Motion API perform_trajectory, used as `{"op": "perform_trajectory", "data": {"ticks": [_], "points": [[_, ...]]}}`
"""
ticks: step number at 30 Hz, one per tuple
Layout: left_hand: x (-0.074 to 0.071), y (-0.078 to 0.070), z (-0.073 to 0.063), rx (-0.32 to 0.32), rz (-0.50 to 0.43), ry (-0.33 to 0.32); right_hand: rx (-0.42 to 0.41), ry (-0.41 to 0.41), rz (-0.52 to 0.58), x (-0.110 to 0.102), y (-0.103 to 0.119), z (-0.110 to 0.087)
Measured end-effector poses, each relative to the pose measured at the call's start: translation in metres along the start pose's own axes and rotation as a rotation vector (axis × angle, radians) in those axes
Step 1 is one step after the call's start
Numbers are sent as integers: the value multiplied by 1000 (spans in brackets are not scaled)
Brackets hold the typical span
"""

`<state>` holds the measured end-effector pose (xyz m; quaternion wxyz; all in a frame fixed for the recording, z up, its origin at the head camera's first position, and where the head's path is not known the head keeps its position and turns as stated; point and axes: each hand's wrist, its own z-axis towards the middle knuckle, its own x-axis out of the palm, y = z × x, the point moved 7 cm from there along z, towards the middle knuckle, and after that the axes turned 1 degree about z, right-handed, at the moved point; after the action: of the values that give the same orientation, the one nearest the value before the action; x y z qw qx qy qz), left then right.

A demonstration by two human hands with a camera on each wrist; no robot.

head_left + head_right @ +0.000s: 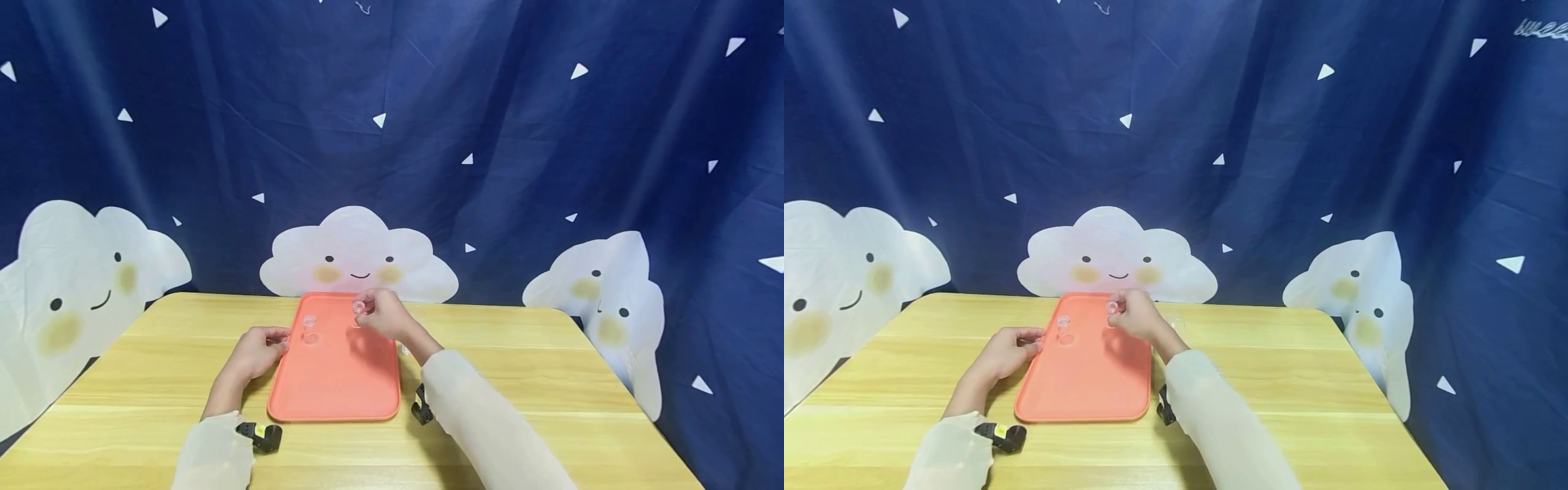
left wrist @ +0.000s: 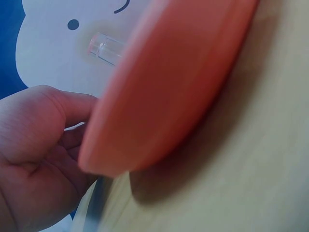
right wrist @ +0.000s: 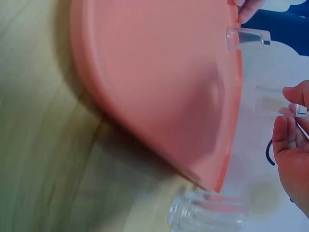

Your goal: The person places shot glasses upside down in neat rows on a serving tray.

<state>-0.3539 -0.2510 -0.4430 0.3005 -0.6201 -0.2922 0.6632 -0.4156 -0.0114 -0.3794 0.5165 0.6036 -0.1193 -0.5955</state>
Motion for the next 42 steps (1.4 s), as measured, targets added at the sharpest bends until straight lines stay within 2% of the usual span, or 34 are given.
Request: {"op": "perform_trajectory", "data": {"ticks": [8, 22, 26, 32, 42], "points": [[0, 1, 0, -8, -3, 0, 61, 3, -18, 20, 2, 4], [0, 2, 1, -10, -6, 1, 38, 46, 0, 48, -3, 10], [0, 1, 1, -18, -7, 6, 48, 38, -12, 52, -4, 10], [0, 2, 1, -23, 1, 9, 77, 23, 36, 57, -5, 8], [1, 1, 2, -20, -1, 10, 90, 18, 51, 60, -6, 9]]}}
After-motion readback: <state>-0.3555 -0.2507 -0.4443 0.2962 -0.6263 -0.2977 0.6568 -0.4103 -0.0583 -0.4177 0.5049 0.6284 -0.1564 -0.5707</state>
